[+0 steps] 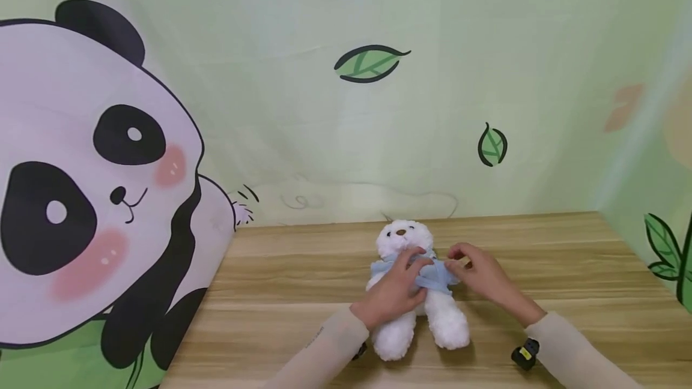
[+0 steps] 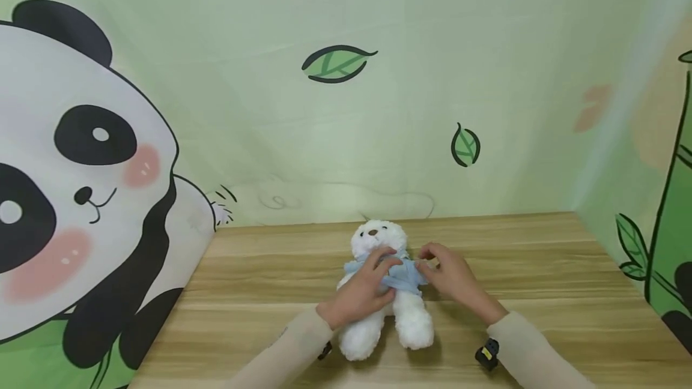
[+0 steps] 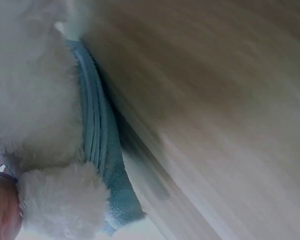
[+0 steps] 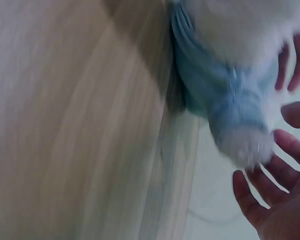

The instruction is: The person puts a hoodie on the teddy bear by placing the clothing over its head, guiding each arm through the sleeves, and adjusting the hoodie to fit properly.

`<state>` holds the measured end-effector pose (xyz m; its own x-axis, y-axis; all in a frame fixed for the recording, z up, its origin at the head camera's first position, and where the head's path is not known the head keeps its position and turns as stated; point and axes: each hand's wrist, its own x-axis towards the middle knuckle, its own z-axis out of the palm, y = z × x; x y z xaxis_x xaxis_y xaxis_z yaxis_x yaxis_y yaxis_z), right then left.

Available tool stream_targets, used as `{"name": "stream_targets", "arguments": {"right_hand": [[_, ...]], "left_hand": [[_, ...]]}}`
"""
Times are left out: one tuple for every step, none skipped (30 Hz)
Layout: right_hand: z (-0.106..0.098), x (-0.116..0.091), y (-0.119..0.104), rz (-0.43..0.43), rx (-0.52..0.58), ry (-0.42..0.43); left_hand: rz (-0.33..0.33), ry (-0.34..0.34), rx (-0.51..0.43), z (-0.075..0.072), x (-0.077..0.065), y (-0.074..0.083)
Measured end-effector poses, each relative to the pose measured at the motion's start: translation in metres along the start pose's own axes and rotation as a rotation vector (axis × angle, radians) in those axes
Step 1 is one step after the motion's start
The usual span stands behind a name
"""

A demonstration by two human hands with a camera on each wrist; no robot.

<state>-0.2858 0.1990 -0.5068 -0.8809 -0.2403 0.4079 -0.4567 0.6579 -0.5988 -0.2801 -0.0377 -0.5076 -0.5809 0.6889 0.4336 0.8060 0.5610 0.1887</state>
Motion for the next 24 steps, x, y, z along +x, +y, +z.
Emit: {"name": "stream_targets", "arguments": {"right_hand": [[0.003, 0.0, -0.002, -0.037, -0.028, -0.006], [0.006, 0.0, -0.003, -0.068, -0.061, -0.009], [0.009, -0.001, -0.003, -0.09, -0.099, -0.004], [0.012, -0.001, -0.003, -0.116, -0.138, 0.009], [0.014, -0.001, -0.004, -0.14, -0.17, 0.027], [0.016, -0.001, -0.004, -0.156, -0.196, 0.041], [0.017, 0.0, -0.004, -0.179, -0.217, 0.056], [0.017, 0.0, -0.005, -0.199, -0.243, 0.066], [0.017, 0.001, -0.005, -0.22, -0.26, 0.073], [0.018, 0.001, -0.006, -0.237, -0.274, 0.073], [0.017, 0.001, -0.008, -0.251, -0.284, 0.065], [0.017, 0.001, -0.009, -0.261, -0.286, 0.051], [0.017, 0.001, -0.011, -0.272, -0.287, 0.036], [0.016, 0.001, -0.012, -0.275, -0.286, 0.017], [0.015, 0.0, -0.014, -0.276, -0.281, -0.001], [0.014, 0.0, -0.015, -0.268, -0.276, -0.021], [0.014, 0.0, -0.017, -0.252, -0.266, -0.04], [0.013, 0.0, -0.018, -0.235, -0.259, -0.053], [0.013, 0.001, -0.02, -0.217, -0.256, -0.064], [0.012, 0.001, -0.021, -0.197, -0.253, -0.075], [0.012, 0.002, -0.023, -0.186, -0.256, -0.083], [0.011, 0.002, -0.024, -0.181, -0.257, -0.093], [0.011, 0.003, -0.026, -0.195, -0.266, -0.095], [0.012, 0.004, -0.027, -0.23, -0.273, -0.091]], "left_hand": [[-0.004, 0.002, -0.002, -0.001, 0.0, 0.0], [-0.014, -0.001, 0.0, -0.003, 0.0, 0.0], [-0.024, -0.004, 0.013, -0.004, -0.001, 0.0], [-0.035, -0.008, 0.023, -0.006, -0.003, 0.0], [-0.05, -0.006, 0.031, -0.008, -0.005, 0.0], [-0.067, 0.004, 0.033, -0.01, -0.008, -0.002], [-0.092, 0.013, 0.022, -0.013, -0.011, -0.003], [-0.12, 0.025, -0.001, -0.015, -0.015, -0.006], [-0.153, 0.037, -0.027, -0.017, -0.019, -0.009], [-0.189, 0.047, -0.065, -0.02, -0.023, -0.012], [-0.23, 0.054, -0.108, -0.022, -0.028, -0.015], [-0.27, 0.056, -0.154, -0.025, -0.033, -0.018], [-0.314, 0.049, -0.202, -0.027, -0.037, -0.02], [-0.356, 0.044, -0.251, -0.029, -0.041, -0.023], [-0.393, 0.04, -0.306, -0.031, -0.044, -0.025], [-0.421, 0.037, -0.368, -0.032, -0.047, -0.028], [-0.445, 0.032, -0.436, -0.033, -0.05, -0.03], [-0.46, 0.028, -0.497, -0.034, -0.052, -0.033], [-0.466, 0.026, -0.555, -0.034, -0.053, -0.035], [-0.468, 0.027, -0.605, -0.034, -0.054, -0.036], [-0.47, 0.026, -0.649, -0.033, -0.055, -0.038], [-0.472, 0.026, -0.673, -0.033, -0.056, -0.039], [-0.479, 0.028, -0.692, -0.032, -0.056, -0.04], [-0.485, 0.033, -0.696, -0.031, -0.056, -0.041]]}}
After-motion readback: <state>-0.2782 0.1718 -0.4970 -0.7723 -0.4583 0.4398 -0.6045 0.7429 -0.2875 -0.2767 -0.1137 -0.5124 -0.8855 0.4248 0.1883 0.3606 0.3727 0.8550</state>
